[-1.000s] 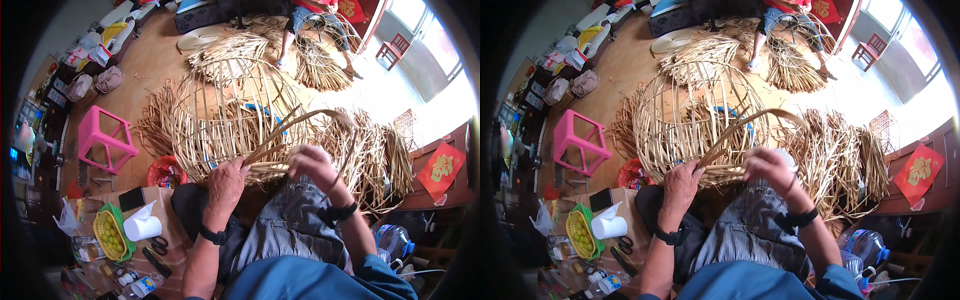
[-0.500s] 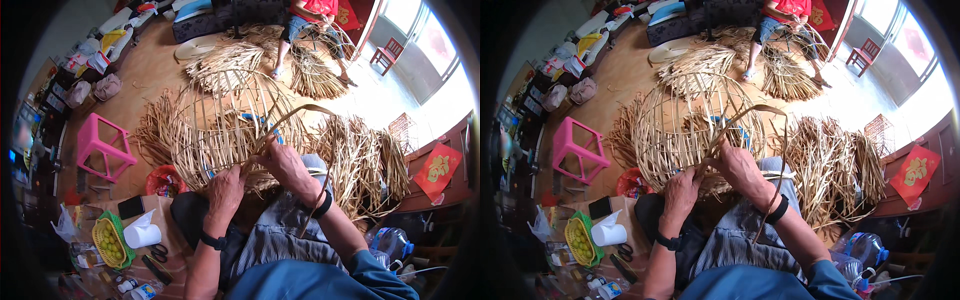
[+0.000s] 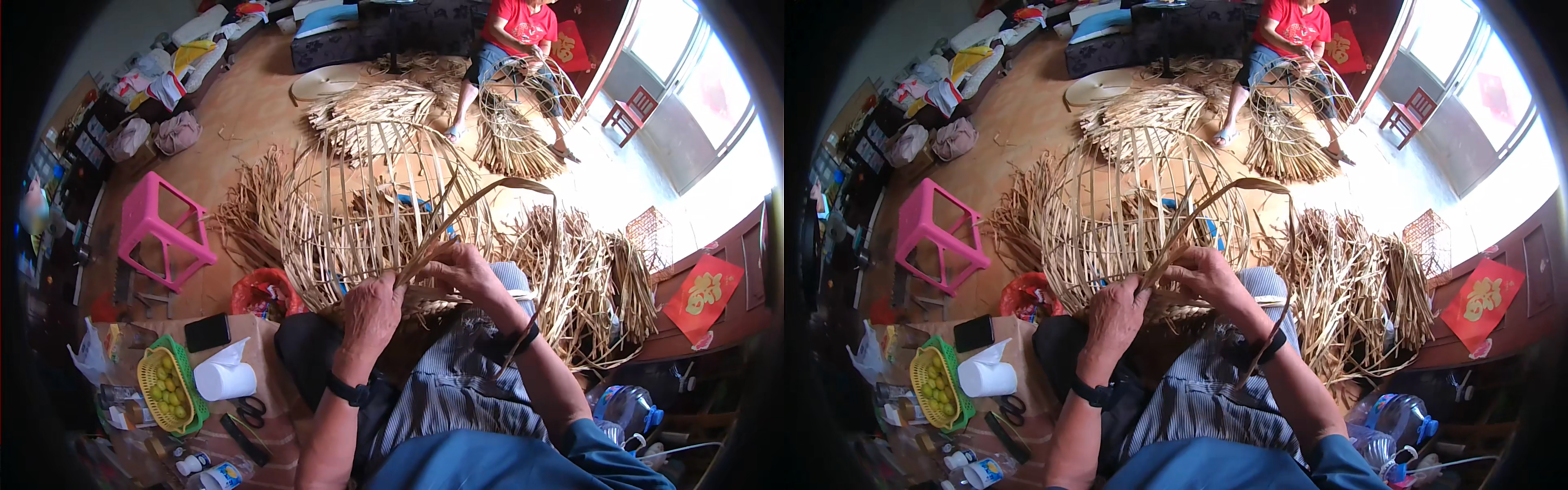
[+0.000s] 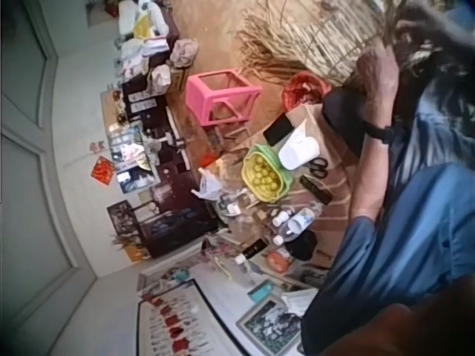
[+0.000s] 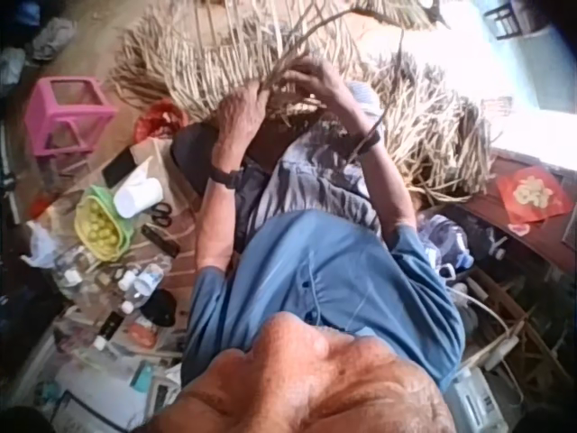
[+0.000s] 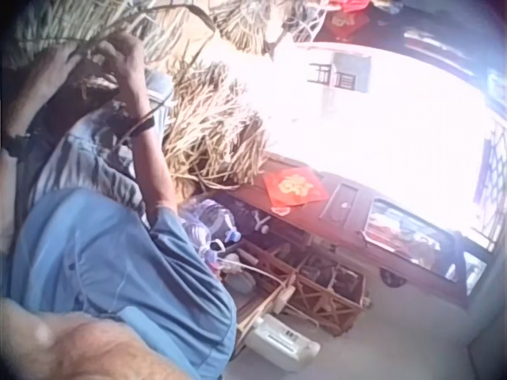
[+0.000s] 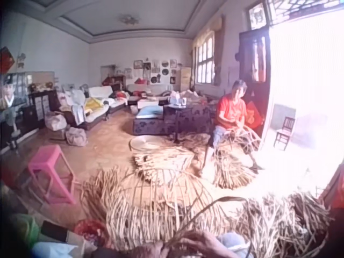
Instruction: Weaving strips of bamboo together to form a large basket or furniture frame.
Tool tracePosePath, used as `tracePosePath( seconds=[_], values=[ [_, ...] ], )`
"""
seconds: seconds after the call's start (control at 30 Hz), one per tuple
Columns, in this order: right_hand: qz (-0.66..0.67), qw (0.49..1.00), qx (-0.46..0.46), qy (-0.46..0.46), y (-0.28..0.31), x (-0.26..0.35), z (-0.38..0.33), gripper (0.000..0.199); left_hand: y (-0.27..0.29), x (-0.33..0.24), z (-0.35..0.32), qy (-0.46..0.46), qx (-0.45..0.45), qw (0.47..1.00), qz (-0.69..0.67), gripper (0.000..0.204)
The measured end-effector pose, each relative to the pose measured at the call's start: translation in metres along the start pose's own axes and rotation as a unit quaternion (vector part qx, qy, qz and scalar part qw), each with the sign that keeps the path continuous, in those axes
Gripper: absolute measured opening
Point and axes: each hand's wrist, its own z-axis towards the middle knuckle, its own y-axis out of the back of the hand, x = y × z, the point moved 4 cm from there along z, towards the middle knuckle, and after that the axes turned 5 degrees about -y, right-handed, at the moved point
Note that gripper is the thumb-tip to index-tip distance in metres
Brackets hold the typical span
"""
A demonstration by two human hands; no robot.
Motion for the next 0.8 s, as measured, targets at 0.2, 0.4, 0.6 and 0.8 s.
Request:
tracePosePath(
  seconds=[0.2,0.4,0.6,0.8],
  values=[
    [0.06,0.998,0.005,0.02,-0.007,-0.002,0.0,0.024,0.001,0.0,0.0,0.018,0.012,0.999,-0.027,0.023],
    [-0.213,0.973,-0.002,0.092,-0.005,0.027,0.0,0.029,0.001,-0.001,0.003,0.017,0.017,1.0,0.013,0.014],
    [-0.165,0.981,-0.089,0.054,-0.013,0.032,0.003,0.029,0.0,-0.003,0.008,0.041,0.053,0.998,0.001,0.029],
    [-0.264,0.934,-0.212,0.109,-0.027,0.03,0.013,0.025,0.003,-0.005,0.004,0.001,0.0,1.0,-0.021,0.027]
  ],
)
